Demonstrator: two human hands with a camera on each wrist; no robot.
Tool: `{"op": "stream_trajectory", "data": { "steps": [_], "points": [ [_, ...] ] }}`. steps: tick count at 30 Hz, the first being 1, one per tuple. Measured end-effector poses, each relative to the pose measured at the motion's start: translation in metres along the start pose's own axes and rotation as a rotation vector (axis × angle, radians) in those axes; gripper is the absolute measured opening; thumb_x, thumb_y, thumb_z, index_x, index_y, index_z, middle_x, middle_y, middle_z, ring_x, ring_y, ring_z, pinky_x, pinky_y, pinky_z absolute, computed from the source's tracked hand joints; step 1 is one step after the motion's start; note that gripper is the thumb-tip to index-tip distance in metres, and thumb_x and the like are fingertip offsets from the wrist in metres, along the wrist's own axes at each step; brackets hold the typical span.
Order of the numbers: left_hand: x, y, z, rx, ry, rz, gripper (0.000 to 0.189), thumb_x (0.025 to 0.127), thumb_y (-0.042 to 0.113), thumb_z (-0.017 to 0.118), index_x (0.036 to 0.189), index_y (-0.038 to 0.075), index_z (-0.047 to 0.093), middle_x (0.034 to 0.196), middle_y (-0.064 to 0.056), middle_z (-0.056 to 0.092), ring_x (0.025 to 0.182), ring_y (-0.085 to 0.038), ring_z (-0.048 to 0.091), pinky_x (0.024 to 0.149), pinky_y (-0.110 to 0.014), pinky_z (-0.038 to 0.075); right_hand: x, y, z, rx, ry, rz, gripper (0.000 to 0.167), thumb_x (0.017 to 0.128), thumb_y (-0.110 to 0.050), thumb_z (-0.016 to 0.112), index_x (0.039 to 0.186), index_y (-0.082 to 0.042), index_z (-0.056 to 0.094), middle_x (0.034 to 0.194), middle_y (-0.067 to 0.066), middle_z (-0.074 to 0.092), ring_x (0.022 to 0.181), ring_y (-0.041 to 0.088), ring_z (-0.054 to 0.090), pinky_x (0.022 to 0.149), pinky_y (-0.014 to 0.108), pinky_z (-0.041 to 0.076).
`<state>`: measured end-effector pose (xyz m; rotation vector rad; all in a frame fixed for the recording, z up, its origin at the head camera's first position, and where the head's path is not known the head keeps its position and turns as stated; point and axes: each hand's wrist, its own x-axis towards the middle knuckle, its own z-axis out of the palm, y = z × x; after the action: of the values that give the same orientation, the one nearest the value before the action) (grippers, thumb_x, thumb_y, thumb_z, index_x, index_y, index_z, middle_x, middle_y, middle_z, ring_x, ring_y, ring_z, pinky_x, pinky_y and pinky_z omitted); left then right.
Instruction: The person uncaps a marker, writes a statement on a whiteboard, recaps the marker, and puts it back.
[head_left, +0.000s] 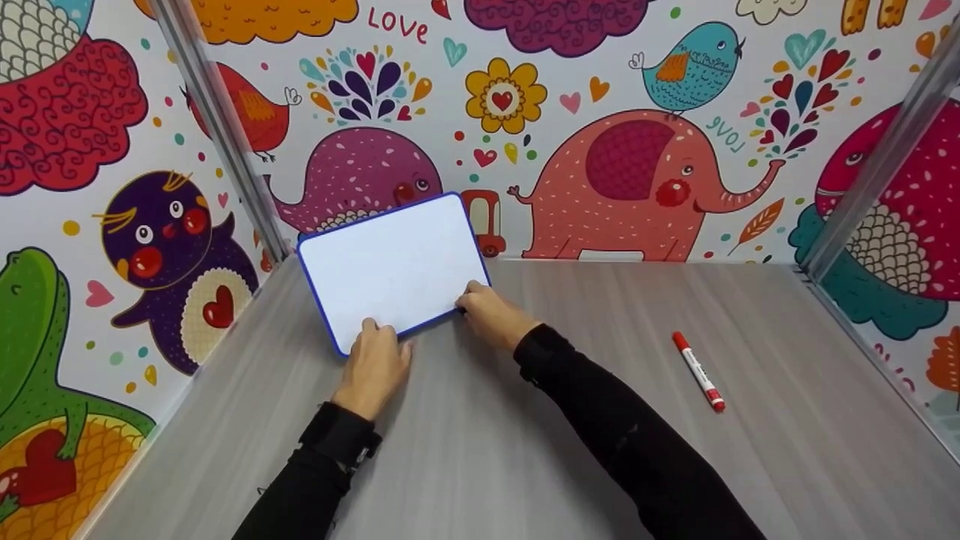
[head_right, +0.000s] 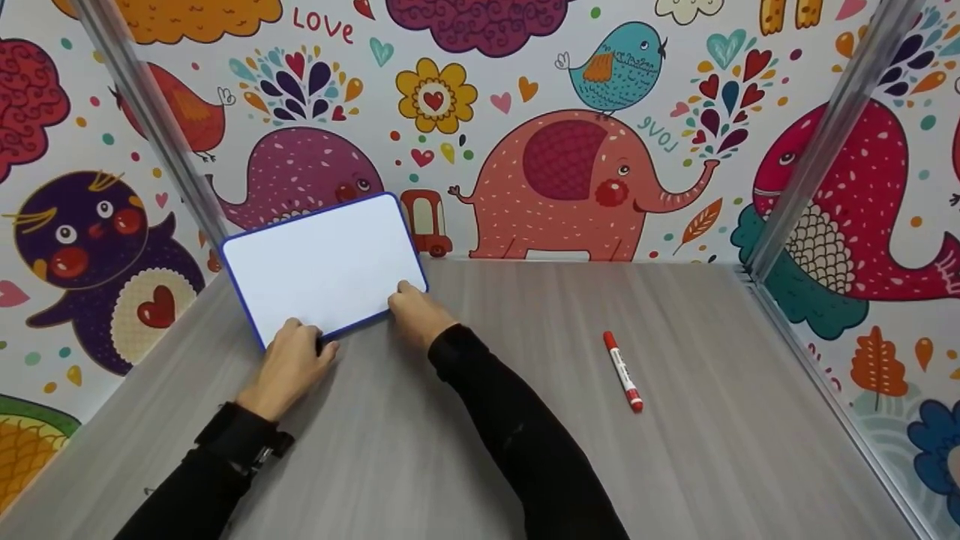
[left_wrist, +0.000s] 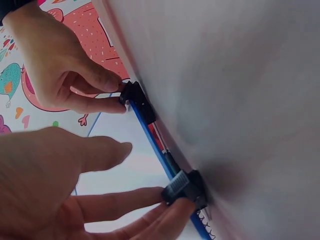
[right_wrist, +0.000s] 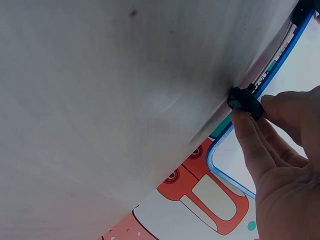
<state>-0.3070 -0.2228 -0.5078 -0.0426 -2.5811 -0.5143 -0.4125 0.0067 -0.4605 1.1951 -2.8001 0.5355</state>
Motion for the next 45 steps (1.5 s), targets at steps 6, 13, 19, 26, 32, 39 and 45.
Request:
{"op": "stream_trajectory", "data": {
  "steps": [6,13,19,26,32,39,45],
  "points": [
    [-0.007,0.033,-0.032,0.004,-0.033,-0.037,0.027,0.102,0.005,0.085,0.104,-0.021,0.076,0.104,-0.031,0.067,0.089,-0.049,0.077,0.085,-0.06,0.069,0.0,-0.002,-0.002,-0.016,0.007,-0.006,0.029,0.118,-0.007,0.067,0.141,0.0,0.082,0.131,0.024,0.08,0.131,0.035,0.082,0.121,0.044,0.063],
    [0.004,-0.015,0.021,0.039,-0.004,0.003,0.024,0.098,0.008,0.086,0.099,-0.015,0.078,0.098,-0.025,0.066,0.08,-0.042,0.074,0.074,-0.06,0.067,-0.001,-0.003,-0.002,0.014,0.027,-0.011,0.027,0.116,-0.004,0.069,0.139,0.002,0.083,0.128,0.025,0.081,0.128,0.037,0.082,0.12,0.045,0.064],
    [0.0,-0.014,0.017,0.022,0.061,0.056,0.02,0.098,0.004,0.087,0.093,-0.012,0.076,0.094,-0.024,0.065,0.077,-0.042,0.074,0.07,-0.056,0.067,-0.004,-0.005,-0.001,-0.02,0.062,0.0,0.024,0.116,-0.001,0.068,0.131,0.005,0.085,0.122,0.025,0.083,0.119,0.035,0.085,0.113,0.043,0.068],
    [-0.001,-0.007,0.008,0.04,0.083,0.077,0.017,0.095,-0.002,0.087,0.09,-0.012,0.074,0.09,-0.022,0.064,0.074,-0.041,0.072,0.065,-0.061,0.064,-0.006,-0.007,-0.001,-0.025,0.094,0.0,0.023,0.115,0.004,0.067,0.126,0.006,0.087,0.118,0.025,0.084,0.112,0.034,0.086,0.107,0.043,0.071],
    [-0.005,0.013,-0.017,0.005,0.035,0.052,0.013,0.096,-0.007,0.084,0.092,-0.013,0.073,0.091,-0.025,0.064,0.078,-0.045,0.072,0.07,-0.058,0.067,-0.011,-0.006,0.001,0.003,0.097,0.015,0.019,0.113,0.004,0.07,0.121,0.006,0.087,0.113,0.024,0.084,0.105,0.033,0.084,0.101,0.044,0.073],
    [-0.002,0.007,-0.008,0.007,0.053,0.062,0.01,0.092,-0.013,0.081,0.085,-0.008,0.075,0.086,-0.022,0.067,0.075,-0.043,0.072,0.065,-0.058,0.064,-0.019,-0.005,-0.003,0.033,0.082,0.027,0.018,0.112,0.004,0.071,0.121,0.007,0.087,0.112,0.024,0.084,0.105,0.033,0.083,0.099,0.044,0.073],
    [-0.001,0.03,-0.033,-0.037,-0.009,0.029,0.022,0.096,-0.021,0.064,0.085,-0.011,0.08,0.086,-0.027,0.073,0.079,-0.047,0.077,0.066,-0.058,0.068,-0.027,-0.003,-0.009,0.067,0.075,0.029,0.018,0.113,0.003,0.07,0.119,0.007,0.087,0.109,0.024,0.083,0.099,0.031,0.079,0.095,0.045,0.074]
  ]
}}
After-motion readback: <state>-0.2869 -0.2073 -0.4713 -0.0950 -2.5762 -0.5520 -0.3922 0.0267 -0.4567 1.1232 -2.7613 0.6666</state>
